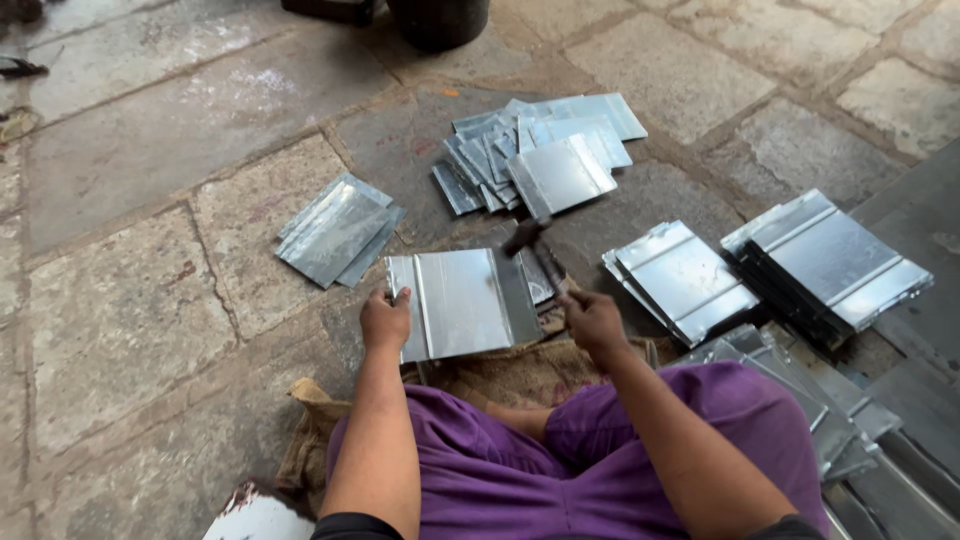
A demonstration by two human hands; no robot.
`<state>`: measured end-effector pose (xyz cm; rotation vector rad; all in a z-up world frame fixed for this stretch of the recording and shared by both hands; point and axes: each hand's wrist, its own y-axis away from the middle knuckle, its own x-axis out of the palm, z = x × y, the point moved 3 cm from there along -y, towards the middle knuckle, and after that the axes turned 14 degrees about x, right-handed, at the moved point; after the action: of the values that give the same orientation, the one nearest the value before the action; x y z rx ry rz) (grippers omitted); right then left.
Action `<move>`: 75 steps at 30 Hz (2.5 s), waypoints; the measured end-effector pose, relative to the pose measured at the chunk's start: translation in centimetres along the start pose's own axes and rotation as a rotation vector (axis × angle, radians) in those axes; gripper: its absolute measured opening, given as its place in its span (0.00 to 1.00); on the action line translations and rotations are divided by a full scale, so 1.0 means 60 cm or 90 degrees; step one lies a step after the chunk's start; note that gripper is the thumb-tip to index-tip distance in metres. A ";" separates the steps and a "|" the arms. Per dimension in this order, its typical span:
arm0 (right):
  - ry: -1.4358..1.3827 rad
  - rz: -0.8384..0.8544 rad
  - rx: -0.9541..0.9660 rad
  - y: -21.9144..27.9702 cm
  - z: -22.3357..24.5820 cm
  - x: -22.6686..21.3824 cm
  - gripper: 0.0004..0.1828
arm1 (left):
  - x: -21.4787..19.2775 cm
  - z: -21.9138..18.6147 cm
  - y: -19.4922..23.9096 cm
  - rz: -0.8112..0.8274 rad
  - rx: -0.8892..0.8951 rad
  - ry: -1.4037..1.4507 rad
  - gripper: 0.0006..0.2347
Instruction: The person sits on a paved floor and uses a hammer to repeatedly strike the edges of rectangular metal sheets placed on a wooden block. They process the sheets one by one, moving finished pieces to a pile on the right and picking up new ones from a pile on the left.
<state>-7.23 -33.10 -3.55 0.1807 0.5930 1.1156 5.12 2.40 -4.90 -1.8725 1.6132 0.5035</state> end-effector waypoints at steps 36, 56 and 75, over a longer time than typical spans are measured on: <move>0.149 -0.055 -0.150 0.074 0.057 -0.029 0.15 | 0.054 0.033 -0.016 0.016 -0.204 0.164 0.23; 0.272 -0.079 -0.088 0.076 0.047 -0.027 0.25 | 0.054 0.044 -0.003 -0.172 -0.099 0.070 0.37; 0.187 0.001 -0.482 0.106 0.051 0.015 0.16 | 0.085 0.084 -0.013 -0.294 0.077 -0.059 0.41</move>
<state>-10.35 -29.04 1.35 -0.6449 0.3902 1.3065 7.34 2.00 -11.77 -2.0113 1.0746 0.2792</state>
